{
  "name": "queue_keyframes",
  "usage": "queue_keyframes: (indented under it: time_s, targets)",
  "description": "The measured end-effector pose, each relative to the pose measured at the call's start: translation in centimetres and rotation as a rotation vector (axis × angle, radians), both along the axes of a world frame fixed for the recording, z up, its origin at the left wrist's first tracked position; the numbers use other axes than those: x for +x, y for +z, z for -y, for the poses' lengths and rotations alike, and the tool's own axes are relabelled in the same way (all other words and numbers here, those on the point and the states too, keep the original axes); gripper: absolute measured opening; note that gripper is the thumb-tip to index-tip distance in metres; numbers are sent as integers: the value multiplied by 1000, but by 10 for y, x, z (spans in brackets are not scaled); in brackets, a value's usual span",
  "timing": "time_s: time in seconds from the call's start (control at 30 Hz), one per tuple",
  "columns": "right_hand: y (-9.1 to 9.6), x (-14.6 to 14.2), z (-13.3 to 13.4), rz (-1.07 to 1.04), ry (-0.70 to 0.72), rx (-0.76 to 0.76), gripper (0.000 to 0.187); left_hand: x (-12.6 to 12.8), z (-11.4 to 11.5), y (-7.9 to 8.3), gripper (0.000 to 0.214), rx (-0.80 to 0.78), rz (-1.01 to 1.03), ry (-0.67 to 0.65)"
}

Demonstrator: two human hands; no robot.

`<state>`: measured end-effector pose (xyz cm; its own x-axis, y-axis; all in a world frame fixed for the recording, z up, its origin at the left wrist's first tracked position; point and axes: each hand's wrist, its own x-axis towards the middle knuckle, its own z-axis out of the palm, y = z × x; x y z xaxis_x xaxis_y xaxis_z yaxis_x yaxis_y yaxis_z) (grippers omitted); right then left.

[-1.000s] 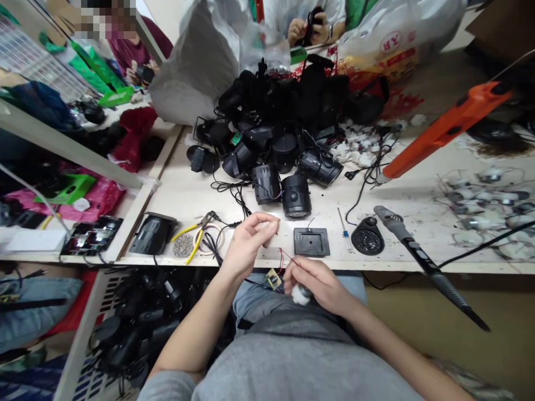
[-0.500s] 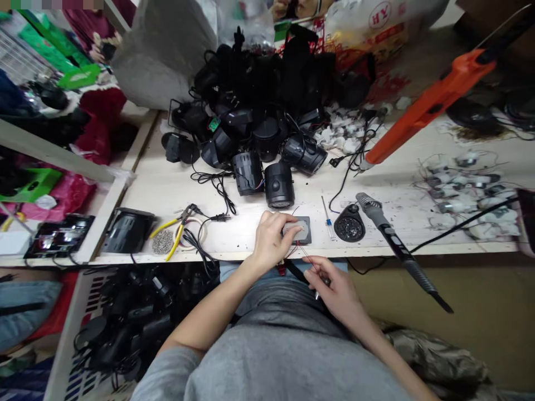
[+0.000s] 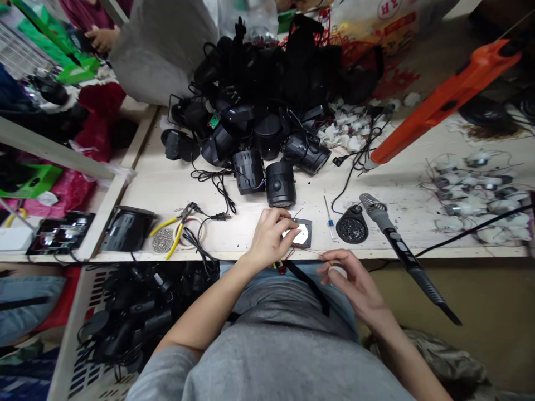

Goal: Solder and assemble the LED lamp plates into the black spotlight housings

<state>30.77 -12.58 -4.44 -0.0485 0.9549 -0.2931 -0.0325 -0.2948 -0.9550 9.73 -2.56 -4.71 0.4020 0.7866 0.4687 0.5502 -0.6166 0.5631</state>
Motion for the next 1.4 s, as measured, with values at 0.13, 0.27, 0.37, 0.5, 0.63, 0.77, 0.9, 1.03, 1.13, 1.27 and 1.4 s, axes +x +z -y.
queue_keyframes:
  time_s: [0.13, 0.27, 0.37, 0.5, 0.63, 0.77, 0.9, 1.03, 1.13, 1.27, 1.4]
  targets:
    - [4, 4, -4, -152, -65, 45, 36, -3, 3, -1, 17, -57, 1, -15]
    - [10, 3, -8, -155, -70, 59, 33, -3, 6, -2, 18, -56, 4, -5]
    - [16, -2, -13, -114, -45, 90, 30, -4, 5, -2, 20, -87, -13, -38]
    - [15, -12, -24, -15, -99, 135, 31, -8, 6, -1, 25, -122, -13, -56]
    - [7, -17, -38, -10, -191, 82, 42, -14, 7, -3, 29, -142, 19, -39]
    - [5, -15, -47, -35, -138, 52, 44, -21, 7, -4, 29, -163, 66, -20]
    - [10, -12, -48, -150, -15, 40, 46, -26, 13, -2, 28, -116, 86, -57]
    - [8, -11, -44, -155, 36, -6, 49, -27, 27, -2, 25, 48, 65, -31]
    - [5, -13, -45, -98, 31, -73, 45, -27, 35, -6, 21, 161, 60, -15]
    - [10, -20, -64, 28, -25, -30, 40, -26, 39, -14, 24, 207, 71, -11]
    - [17, -30, -95, 151, 169, -105, 46, -26, 39, -16, 26, 202, 70, -10]
